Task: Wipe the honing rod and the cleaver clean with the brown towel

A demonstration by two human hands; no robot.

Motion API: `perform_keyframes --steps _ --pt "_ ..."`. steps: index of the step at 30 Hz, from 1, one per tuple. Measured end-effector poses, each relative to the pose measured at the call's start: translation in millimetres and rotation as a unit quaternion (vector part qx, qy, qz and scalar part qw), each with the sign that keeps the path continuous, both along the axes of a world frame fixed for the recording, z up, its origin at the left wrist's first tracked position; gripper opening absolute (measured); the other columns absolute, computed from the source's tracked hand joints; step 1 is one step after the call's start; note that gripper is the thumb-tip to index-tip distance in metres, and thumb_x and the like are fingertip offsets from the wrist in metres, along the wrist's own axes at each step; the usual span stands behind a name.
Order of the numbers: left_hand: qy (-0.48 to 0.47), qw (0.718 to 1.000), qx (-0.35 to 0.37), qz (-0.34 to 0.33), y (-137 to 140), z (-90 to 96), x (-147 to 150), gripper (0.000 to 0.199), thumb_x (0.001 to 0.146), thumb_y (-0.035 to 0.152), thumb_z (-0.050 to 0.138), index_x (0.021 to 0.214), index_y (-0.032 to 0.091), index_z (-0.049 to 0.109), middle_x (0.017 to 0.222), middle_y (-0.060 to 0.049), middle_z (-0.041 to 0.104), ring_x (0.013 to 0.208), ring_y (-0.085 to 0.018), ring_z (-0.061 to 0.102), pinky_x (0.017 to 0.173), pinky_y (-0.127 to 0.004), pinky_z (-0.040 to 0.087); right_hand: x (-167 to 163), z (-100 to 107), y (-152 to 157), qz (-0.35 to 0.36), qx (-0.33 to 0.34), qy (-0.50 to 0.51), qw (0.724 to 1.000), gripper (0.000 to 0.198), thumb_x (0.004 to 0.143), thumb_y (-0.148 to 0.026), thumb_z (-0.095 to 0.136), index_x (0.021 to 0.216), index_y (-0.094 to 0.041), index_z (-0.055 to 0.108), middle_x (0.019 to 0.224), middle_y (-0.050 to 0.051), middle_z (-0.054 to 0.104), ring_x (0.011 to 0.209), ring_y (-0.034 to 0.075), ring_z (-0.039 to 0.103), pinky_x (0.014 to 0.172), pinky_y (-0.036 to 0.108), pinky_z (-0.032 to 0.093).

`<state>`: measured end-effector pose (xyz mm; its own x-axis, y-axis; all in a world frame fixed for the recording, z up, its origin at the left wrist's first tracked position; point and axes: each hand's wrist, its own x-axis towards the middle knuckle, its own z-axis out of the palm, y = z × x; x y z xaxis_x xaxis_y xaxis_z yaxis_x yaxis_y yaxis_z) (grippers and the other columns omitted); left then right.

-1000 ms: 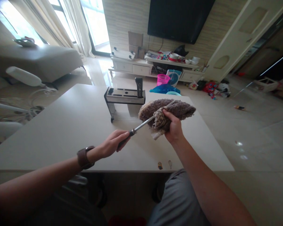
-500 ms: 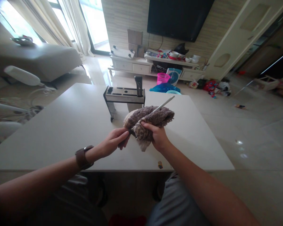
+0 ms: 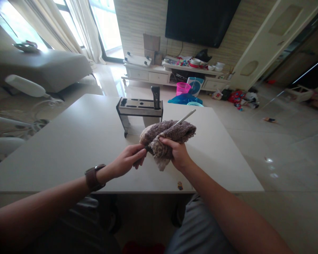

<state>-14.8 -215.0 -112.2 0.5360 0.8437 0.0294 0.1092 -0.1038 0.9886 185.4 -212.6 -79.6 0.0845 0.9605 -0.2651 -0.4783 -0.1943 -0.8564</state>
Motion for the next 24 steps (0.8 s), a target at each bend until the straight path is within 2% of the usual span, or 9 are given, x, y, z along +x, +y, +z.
perform_keyframes --steps 9,24 --pt "-0.002 1.0 0.003 -0.004 -1.1 -1.0 0.0 0.047 0.1 0.059 0.053 0.076 0.019 0.054 0.06 0.001 0.059 0.05 -0.01 0.052 0.046 -0.021 0.042 0.2 0.1 0.3 0.005 -0.013 0.003 1.0 0.031 0.049 -0.024 0.093 0.077 -0.018 0.08 0.078 0.0 0.079 0.069 0.016 0.07 0.071 0.028 0.061" --pt "0.004 1.0 0.0 -0.005 0.7 -4.7 0.2 0.044 0.103 0.055 0.05 0.081 0.017 0.058 0.061 0.001 0.06 0.049 -0.009 0.052 0.047 -0.02 0.042 0.9 -2.2 2.0 0.012 -0.018 -0.002 1.0 0.027 0.054 -0.023 0.09 0.078 -0.018 0.079 0.079 0.001 0.08 0.071 0.017 0.071 0.073 0.03 0.062"
